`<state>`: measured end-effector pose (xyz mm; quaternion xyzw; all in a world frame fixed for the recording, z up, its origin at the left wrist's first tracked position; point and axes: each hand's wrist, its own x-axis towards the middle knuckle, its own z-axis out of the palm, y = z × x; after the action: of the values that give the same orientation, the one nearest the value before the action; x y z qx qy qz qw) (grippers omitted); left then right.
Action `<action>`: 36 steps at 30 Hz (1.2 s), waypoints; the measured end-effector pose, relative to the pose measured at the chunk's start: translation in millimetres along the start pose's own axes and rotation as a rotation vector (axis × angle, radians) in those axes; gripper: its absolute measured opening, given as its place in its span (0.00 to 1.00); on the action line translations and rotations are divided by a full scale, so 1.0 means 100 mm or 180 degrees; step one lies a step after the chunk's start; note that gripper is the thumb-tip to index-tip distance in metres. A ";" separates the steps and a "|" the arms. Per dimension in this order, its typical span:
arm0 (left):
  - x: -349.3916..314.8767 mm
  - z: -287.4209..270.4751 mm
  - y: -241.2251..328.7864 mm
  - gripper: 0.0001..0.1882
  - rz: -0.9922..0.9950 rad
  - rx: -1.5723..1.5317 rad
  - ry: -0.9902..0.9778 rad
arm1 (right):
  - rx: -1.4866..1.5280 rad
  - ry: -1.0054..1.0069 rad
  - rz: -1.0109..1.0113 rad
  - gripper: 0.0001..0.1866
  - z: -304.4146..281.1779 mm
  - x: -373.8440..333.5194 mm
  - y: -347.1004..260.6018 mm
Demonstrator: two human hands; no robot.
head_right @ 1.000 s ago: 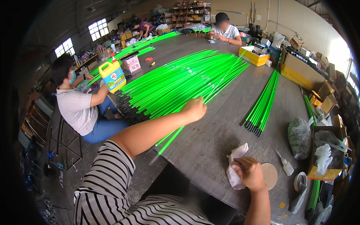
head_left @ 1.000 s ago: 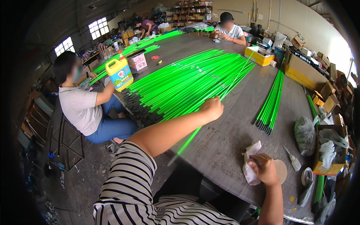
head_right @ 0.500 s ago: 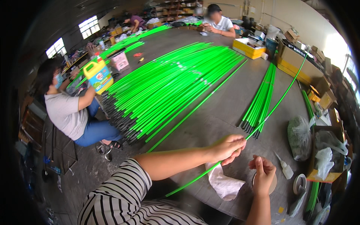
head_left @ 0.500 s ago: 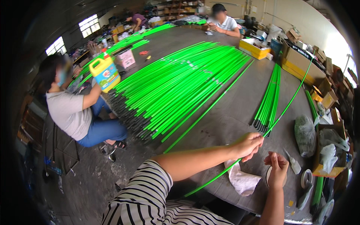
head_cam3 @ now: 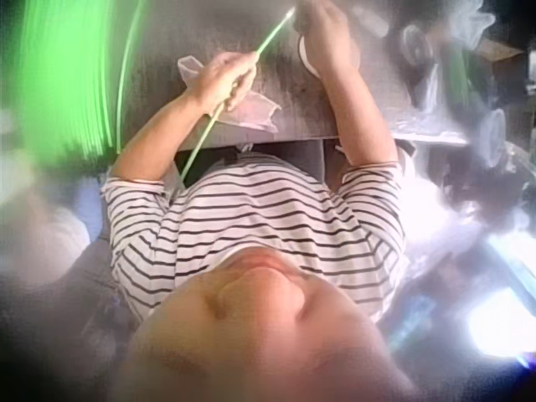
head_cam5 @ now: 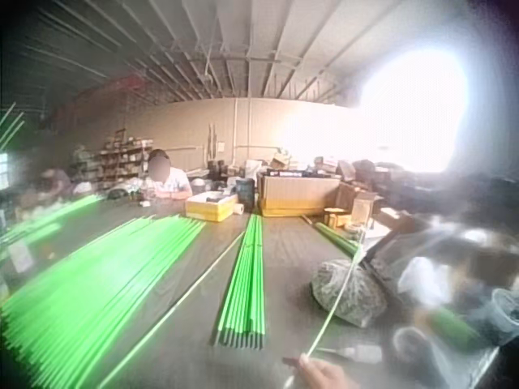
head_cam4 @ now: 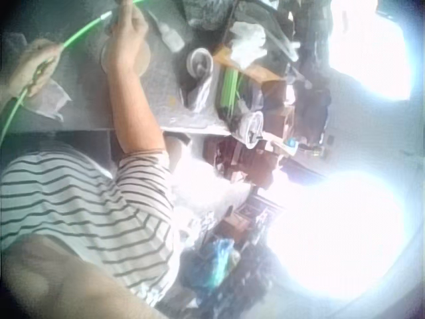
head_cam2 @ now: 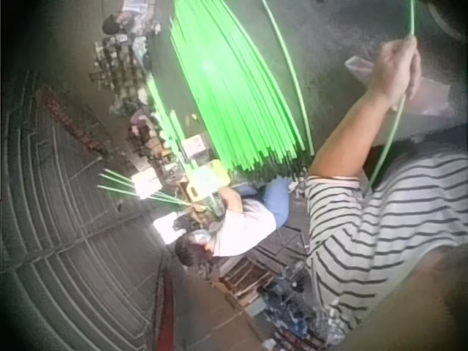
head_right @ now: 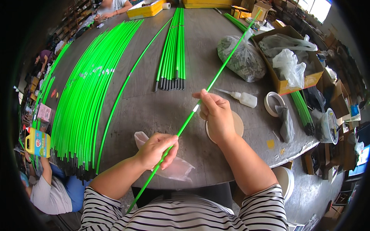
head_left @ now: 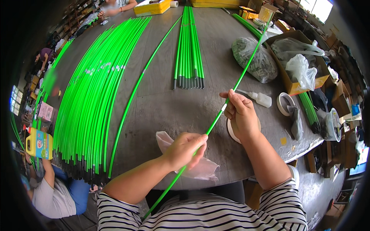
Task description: The person assembles green rods by applying glue from a bottle to the end of one rod and inserting a smaller rod into it. They then wipe the joint with a cloth and place the assembled rod on the table.
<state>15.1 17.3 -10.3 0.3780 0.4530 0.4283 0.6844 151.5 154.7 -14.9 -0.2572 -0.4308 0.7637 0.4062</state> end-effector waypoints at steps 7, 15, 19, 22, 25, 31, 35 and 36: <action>-0.04 0.13 0.06 0.17 0.0479 -0.0409 0.0649 | -0.0388 -0.0409 0.0439 0.16 0.08 -0.09 0.08; -0.06 0.12 0.05 0.20 0.0343 -0.0966 0.0954 | -0.0275 -0.0482 0.0978 0.11 0.13 -0.14 0.06; -0.04 0.12 -0.01 0.18 0.0519 -0.0955 0.0998 | -0.0283 -0.0416 0.0993 0.10 0.12 -0.13 0.10; -0.02 0.11 -0.05 0.18 0.0546 -0.0850 0.1000 | -0.0271 -0.0364 0.1090 0.09 0.14 -0.15 0.11; -0.02 0.12 -0.04 0.18 0.0521 -0.0906 0.0978 | -0.0249 -0.0370 0.1093 0.09 0.12 -0.15 0.12; -0.03 0.15 0.01 0.19 0.0426 -0.1125 0.0922 | 0.0065 -0.0430 0.1005 0.09 0.07 -0.10 0.13; -0.04 0.16 0.03 0.19 0.0359 -0.1148 0.0910 | 0.0190 -0.0516 0.1057 0.12 0.05 -0.09 0.09; -0.04 0.15 0.03 0.19 0.0347 -0.1148 0.0934 | 0.0066 -0.0443 0.0940 0.13 0.05 -0.08 0.07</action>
<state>27.8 12.7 -2.0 0.2073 0.4427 0.5889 0.6436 149.3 143.4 -18.4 -0.2599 -0.4075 0.8355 0.2614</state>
